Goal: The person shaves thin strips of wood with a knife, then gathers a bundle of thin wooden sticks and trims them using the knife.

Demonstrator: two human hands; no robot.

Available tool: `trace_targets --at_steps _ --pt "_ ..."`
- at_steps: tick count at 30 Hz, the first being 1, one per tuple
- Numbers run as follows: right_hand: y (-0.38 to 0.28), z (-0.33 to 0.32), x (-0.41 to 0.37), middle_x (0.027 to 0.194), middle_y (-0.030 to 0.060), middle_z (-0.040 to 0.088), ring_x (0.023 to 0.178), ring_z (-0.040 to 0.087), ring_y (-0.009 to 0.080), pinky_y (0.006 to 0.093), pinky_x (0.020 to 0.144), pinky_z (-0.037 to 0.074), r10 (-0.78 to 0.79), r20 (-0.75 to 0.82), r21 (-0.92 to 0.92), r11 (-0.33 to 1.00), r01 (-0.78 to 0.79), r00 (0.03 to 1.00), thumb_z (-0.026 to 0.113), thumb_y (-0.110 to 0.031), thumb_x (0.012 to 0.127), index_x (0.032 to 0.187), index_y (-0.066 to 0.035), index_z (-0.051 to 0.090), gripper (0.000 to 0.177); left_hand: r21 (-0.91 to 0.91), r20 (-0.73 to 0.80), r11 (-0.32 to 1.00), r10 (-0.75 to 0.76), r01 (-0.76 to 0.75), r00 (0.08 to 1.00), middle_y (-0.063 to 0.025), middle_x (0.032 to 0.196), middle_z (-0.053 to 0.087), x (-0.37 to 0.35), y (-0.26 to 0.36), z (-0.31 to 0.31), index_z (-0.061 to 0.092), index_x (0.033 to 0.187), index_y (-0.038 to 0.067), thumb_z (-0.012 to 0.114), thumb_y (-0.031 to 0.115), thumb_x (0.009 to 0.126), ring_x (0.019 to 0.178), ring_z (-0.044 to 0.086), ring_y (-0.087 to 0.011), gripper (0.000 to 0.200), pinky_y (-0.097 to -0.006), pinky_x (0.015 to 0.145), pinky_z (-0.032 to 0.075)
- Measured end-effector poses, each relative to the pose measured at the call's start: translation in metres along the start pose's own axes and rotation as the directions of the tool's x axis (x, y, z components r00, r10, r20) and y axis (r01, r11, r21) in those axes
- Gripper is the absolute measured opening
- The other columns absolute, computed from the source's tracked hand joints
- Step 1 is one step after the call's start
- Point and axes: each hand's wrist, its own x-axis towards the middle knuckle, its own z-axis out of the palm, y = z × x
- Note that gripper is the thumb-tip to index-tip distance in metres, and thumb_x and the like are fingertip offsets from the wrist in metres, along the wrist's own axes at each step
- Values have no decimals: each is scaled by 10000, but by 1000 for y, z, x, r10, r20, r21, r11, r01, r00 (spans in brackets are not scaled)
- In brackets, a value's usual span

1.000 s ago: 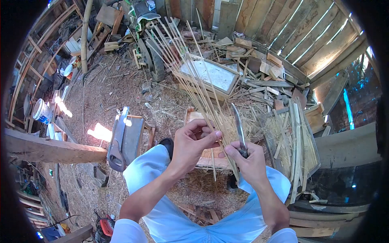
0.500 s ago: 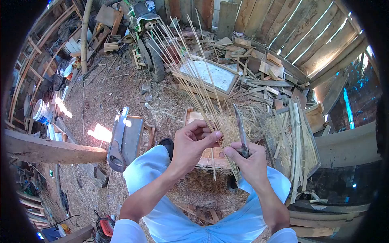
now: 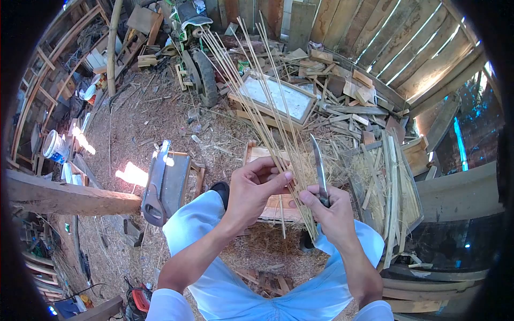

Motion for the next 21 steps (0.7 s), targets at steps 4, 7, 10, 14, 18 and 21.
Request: trace_targets --at_steps 4,7,10,14,18,21 --pt "-1 1 0 602 -43 553 544 438 17 210 489 334 -16 -31 31 999 17 999 699 -228 841 933 34 675 279 32 5 999 -18 17 1000 -65 916 662 0 0 -1 626 1049 -2 686 44 823 822 643 -120 239 -256 708 568" --pt "1 -2 2 604 -42 558 545 439 19 209 489 328 -2 -38 57 998 4 999 706 -228 835 924 33 675 277 18 11 1000 -17 17 1000 -65 911 661 0 1 0 621 1053 -3 679 56 832 818 645 -122 236 -260 707 571" --pt "1 -4 3 609 -43 547 513 417 16 199 458 304 -3 -18 71 997 5 1000 712 -201 830 926 28 654 255 46 5 999 -29 29 1000 -66 910 661 0 0 -1 614 1063 -6 675 58 836 821 648 -127 244 -270 712 576" --pt "-2 -7 2 590 -49 548 541 432 24 214 489 330 -8 -10 -30 1000 7 1000 715 -234 827 877 17 688 257 29 4 999 -41 41 999 -70 917 661 0 -1 -2 608 1066 -9 672 55 837 826 651 -133 246 -278 718 581" --pt "-6 -8 0 591 -48 550 543 427 23 220 491 335 -11 9 -102 995 12 1000 715 -239 828 878 20 685 266 38 0 999 -25 25 1000 -70 929 662 0 -3 -1 610 1060 -5 672 54 837 840 649 -133 239 -279 724 581" --pt "-7 -7 0 601 -40 562 553 427 24 224 501 348 -29 54 -158 987 37 998 690 -223 848 889 9 689 236 41 -2 998 -40 40 999 -69 934 662 0 -2 0 609 1064 -4 677 57 834 845 646 -129 247 -280 727 581"
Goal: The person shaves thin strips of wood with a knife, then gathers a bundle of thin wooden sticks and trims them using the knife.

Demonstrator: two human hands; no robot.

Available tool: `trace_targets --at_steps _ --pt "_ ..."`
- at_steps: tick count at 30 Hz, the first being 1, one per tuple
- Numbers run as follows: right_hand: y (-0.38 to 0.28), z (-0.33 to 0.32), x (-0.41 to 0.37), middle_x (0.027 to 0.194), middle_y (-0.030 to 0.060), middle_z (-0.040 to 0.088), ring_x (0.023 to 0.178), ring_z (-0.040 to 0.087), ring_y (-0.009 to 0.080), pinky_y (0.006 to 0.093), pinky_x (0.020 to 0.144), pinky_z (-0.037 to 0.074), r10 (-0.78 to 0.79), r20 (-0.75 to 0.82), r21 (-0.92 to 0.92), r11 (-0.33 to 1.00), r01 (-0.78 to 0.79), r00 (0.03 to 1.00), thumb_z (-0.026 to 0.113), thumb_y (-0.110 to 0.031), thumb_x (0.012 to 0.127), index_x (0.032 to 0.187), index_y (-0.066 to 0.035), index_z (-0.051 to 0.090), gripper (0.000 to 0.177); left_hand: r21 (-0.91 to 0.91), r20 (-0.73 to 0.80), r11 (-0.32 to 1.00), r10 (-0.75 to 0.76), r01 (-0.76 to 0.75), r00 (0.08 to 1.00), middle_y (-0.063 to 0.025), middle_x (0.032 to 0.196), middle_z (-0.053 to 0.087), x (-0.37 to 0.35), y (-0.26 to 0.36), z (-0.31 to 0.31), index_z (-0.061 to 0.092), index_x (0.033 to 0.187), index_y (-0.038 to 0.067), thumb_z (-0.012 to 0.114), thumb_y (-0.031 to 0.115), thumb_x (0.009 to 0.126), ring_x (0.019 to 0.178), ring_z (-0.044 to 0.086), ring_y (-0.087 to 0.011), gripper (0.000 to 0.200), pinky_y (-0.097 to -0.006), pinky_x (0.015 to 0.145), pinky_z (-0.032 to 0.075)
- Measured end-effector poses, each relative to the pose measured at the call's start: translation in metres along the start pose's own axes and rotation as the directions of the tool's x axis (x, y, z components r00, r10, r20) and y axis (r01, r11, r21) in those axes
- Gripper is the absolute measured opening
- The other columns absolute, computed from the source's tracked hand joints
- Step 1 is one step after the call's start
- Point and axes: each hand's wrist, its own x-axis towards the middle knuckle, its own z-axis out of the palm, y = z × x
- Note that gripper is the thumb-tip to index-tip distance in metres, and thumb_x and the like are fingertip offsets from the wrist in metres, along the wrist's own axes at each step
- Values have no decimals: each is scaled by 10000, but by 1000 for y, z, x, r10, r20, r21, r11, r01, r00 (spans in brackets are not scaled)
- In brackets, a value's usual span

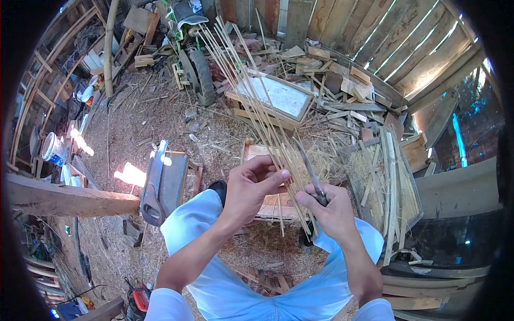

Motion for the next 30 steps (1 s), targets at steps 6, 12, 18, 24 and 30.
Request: trace_targets --at_steps 6,12,18,24,30 --pt "5 2 3 685 12 657 607 477 47 247 563 398 -95 67 95 992 89 993 631 -176 883 914 -13 705 182 -23 11 1000 -17 17 1000 -69 934 664 1 -1 0 609 1069 -4 685 59 828 839 643 -123 261 -273 717 579" --pt "-2 0 0 745 48 692 656 533 59 248 618 437 -82 73 8 997 82 994 631 -164 877 915 -12 707 174 0 2 1000 -10 10 1000 -64 924 669 2 -2 -2 617 1065 -1 693 56 821 824 645 -119 262 -261 703 576" --pt "3 1 2 759 46 699 650 526 56 258 622 440 -44 117 37 999 40 992 604 -169 892 929 -2 691 192 14 16 999 -31 30 999 -55 919 671 2 0 -1 624 1073 8 695 75 825 821 643 -111 267 -253 697 573" --pt "-5 -3 1 746 34 701 631 506 50 254 590 422 -52 134 17 999 50 990 575 -159 906 925 12 672 197 21 24 999 -50 50 998 -57 916 668 1 2 0 624 1070 5 692 91 831 828 640 -113 264 -266 725 572" --pt "3 1 2 718 26 689 592 480 44 244 547 400 -102 85 13 995 101 991 604 -157 891 911 10 680 185 19 26 1000 -15 15 1000 -72 942 669 1 -2 0 618 1067 -3 698 78 823 846 644 -126 269 -280 737 575"
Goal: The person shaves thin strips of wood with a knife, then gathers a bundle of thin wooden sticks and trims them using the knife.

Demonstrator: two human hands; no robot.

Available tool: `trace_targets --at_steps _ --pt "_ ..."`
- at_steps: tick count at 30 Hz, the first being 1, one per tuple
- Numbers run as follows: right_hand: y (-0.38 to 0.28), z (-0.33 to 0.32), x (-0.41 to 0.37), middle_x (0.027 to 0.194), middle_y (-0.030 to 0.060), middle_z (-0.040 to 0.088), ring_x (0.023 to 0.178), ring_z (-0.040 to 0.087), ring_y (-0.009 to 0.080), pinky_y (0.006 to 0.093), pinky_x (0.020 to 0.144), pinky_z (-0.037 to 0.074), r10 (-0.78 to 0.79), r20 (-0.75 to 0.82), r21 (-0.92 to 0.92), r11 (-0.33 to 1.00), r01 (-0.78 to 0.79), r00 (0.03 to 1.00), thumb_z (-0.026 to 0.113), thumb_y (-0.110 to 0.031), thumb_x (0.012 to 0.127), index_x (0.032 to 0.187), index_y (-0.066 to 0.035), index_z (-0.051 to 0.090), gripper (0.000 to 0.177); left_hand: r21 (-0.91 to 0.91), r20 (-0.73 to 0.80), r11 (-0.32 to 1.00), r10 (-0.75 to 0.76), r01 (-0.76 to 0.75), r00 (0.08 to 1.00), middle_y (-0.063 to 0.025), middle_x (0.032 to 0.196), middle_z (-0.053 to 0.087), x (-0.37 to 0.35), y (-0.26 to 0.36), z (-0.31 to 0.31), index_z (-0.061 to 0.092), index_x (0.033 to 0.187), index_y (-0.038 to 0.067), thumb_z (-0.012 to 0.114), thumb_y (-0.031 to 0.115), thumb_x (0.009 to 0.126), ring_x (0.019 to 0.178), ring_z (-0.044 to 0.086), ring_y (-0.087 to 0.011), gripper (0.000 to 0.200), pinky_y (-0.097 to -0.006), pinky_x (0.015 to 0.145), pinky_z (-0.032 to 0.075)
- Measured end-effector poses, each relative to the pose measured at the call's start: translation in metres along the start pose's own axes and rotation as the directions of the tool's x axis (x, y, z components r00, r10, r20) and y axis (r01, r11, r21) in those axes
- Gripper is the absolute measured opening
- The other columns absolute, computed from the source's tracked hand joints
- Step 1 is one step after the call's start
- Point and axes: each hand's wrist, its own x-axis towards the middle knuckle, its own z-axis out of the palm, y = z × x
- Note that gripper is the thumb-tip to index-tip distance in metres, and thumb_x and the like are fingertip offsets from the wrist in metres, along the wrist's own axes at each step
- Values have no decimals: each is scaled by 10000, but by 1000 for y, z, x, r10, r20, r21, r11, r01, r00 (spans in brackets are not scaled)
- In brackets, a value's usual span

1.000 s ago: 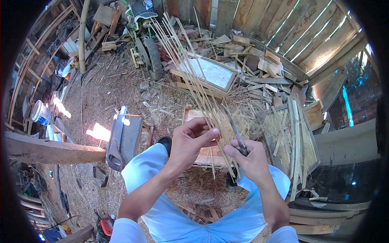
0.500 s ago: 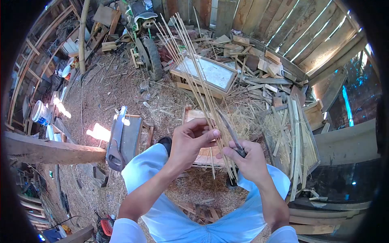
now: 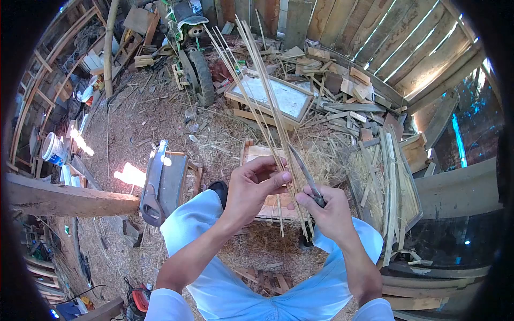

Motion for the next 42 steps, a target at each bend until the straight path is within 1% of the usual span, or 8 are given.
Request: trace_targets --at_steps 9,17,21,23,27,29,35,42 --pt "6 2 1 585 -24 596 528 395 39 241 485 331 33 -52 9 999 -33 998 640 -178 872 838 -40 722 164 -34 -28 999 20 -21 999 -69 942 654 1 -6 1 542 1123 -27 677 52 838 849 635 -109 326 -275 765 578" --pt "0 1 1 688 -1 663 602 469 39 237 580 398 44 1 9 999 -44 999 639 -171 870 836 -22 714 170 11 -38 1000 9 -9 999 -101 956 670 2 -8 -1 552 1118 -27 681 23 821 854 653 -144 327 -288 746 580" --pt "1 -1 4 721 13 683 615 504 43 236 593 420 54 40 24 998 -55 998 636 -168 872 832 -22 712 170 -61 9 998 2 -2 1000 -135 1018 663 3 -2 1 525 1140 -28 668 18 830 905 656 -184 344 -320 775 573" --pt "5 1 6 722 14 681 619 520 50 236 590 426 94 42 151 984 -100 995 643 -172 868 829 -26 713 167 -97 19 995 -29 31 999 -151 1042 659 5 -2 2 513 1155 -28 660 14 834 925 656 -200 356 -332 788 570" --pt "11 6 7 696 10 668 608 522 54 242 578 428 90 41 86 992 -93 995 651 -173 862 824 -27 714 163 -31 109 998 -49 53 993 -165 1065 653 9 -8 -4 493 1196 -19 642 7 844 941 658 -222 383 -345 816 560" --pt "12 8 7 655 -37 589 598 415 46 245 554 337 112 41 131 985 -116 993 667 -160 844 804 -41 729 140 12 115 998 -59 58 992 -163 1061 654 10 -9 -4 492 1205 -16 638 7 846 940 659 -224 387 -344 825 556" --pt "8 0 7 598 -63 529 549 360 40 220 521 294 175 188 -20 985 -174 966 683 -187 838 781 -57 732 150 13 -10 1000 -3 3 1000 -110 1015 666 27 -4 -27 534 1161 -20 649 34 848 917 665 -213 338 -315 809 557" --pt "15 3 8 583 -64 533 543 392 30 218 511 304 78 185 15 997 -82 980 683 -196 840 772 -54 728 164 -78 -44 996 -36 32 998 -112 1041 660 26 4 -28 540 1166 3 648 57 857 946 650 -180 332 -284 814 537"
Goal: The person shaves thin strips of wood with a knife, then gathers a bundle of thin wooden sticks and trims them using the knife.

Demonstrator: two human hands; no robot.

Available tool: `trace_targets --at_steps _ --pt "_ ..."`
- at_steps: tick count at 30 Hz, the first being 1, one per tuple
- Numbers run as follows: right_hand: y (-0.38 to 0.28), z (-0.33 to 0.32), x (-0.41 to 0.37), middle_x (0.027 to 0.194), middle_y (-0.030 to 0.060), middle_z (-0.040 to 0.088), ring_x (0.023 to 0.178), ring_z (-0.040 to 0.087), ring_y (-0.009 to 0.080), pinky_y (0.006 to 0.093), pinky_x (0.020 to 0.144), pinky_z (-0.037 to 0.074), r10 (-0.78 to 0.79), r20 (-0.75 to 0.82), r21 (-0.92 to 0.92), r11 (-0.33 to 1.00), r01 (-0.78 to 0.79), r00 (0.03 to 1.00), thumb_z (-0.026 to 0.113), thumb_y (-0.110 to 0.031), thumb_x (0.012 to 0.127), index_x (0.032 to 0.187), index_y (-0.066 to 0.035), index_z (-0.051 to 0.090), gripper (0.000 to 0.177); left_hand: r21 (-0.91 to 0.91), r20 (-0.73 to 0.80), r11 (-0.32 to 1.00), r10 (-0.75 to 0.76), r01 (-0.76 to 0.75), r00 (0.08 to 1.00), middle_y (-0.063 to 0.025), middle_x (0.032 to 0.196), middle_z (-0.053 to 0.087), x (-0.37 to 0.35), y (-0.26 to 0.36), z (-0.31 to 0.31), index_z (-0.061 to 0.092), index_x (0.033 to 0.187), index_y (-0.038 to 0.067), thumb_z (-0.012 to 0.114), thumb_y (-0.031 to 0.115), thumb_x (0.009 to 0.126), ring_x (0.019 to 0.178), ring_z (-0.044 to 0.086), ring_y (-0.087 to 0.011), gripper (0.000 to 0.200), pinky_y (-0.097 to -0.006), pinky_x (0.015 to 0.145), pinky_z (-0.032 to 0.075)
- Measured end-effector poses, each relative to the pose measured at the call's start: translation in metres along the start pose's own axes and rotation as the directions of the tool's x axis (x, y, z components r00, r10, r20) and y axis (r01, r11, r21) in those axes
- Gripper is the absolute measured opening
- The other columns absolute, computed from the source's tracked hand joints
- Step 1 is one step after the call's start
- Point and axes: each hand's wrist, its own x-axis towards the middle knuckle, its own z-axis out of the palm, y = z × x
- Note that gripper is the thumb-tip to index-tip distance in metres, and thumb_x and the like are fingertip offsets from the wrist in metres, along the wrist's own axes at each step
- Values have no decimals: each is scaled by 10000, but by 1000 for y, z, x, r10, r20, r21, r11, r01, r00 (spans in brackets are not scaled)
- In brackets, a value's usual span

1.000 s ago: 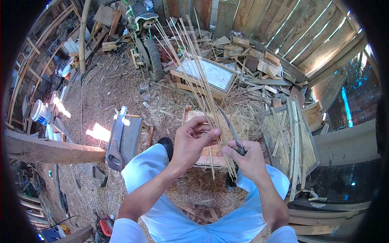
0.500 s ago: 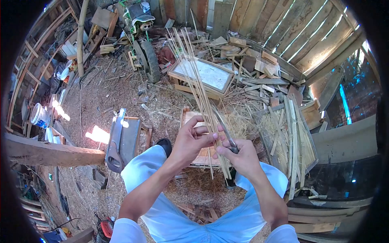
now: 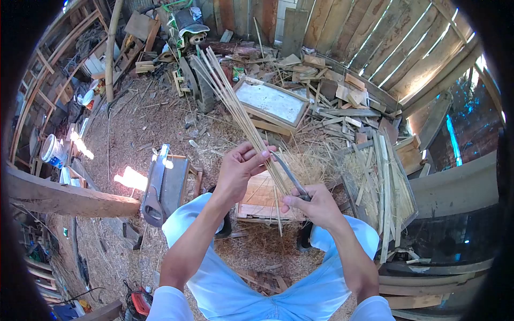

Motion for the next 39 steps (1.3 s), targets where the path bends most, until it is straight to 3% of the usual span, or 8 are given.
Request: trace_targets --at_steps 9,12,18,22,32,36,38,39 --pt "1 9 7 568 -51 522 544 399 56 233 531 313 -34 -100 47 998 39 994 639 -288 884 779 -42 724 281 56 149 997 -55 47 987 -78 985 658 1 -8 6 558 1113 34 610 145 900 942 648 -176 246 -336 824 541" --pt "6 10 13 651 -17 588 505 370 55 207 540 339 122 -48 325 940 -100 991 518 -313 960 970 -6 684 348 39 111 999 22 -27 994 -79 955 652 10 4 3 558 1073 38 605 144 904 926 659 -199 205 -346 812 550" --pt "38 23 43 1201 73 587 797 511 113 282 751 484 317 -126 813 575 -85 940 306 -351 1020 1249 -14 504 453 -65 96 989 135 -129 986 -132 982 655 12 3 12 545 1070 8 609 129 899 929 663 -245 219 -375 833 558" --pt "40 33 51 1217 83 593 1007 571 144 304 809 480 315 -204 855 518 12 927 257 -330 1027 1253 -39 500 441 31 105 989 142 -146 984 -132 983 662 7 -10 18 551 1092 2 618 111 890 925 664 -232 240 -367 838 556" --pt "45 36 61 1062 51 642 850 579 141 303 718 488 341 -317 904 389 174 885 297 -330 1016 1091 -70 571 385 73 157 985 143 -156 977 -90 984 664 6 -27 23 573 1109 -2 625 98 885 928 647 -161 250 -317 813 560" --pt "38 32 54 947 62 653 727 596 138 285 646 508 309 -283 840 536 79 908 328 -302 1013 1138 -63 572 364 83 159 986 128 -142 979 -105 986 660 13 -23 17 565 1107 -20 619 100 889 930 650 -180 255 -329 810 567" --pt "38 29 53 992 82 661 747 601 142 297 647 495 69 -355 384 920 79 932 359 -314 1007 1165 -51 559 367 83 137 990 104 -116 985 -118 993 656 14 -18 12 557 1108 -36 615 102 891 930 655 -200 263 -338 806 573" --pt "36 30 54 992 82 661 747 601 142 297 647 495 63 -349 381 921 80 935 359 -314 1007 1165 -51 559 367 81 130 989 111 -122 985 -118 993 656 13 -16 10 557 1108 -36 615 102 891 930 655 -200 263 -338 806 573"
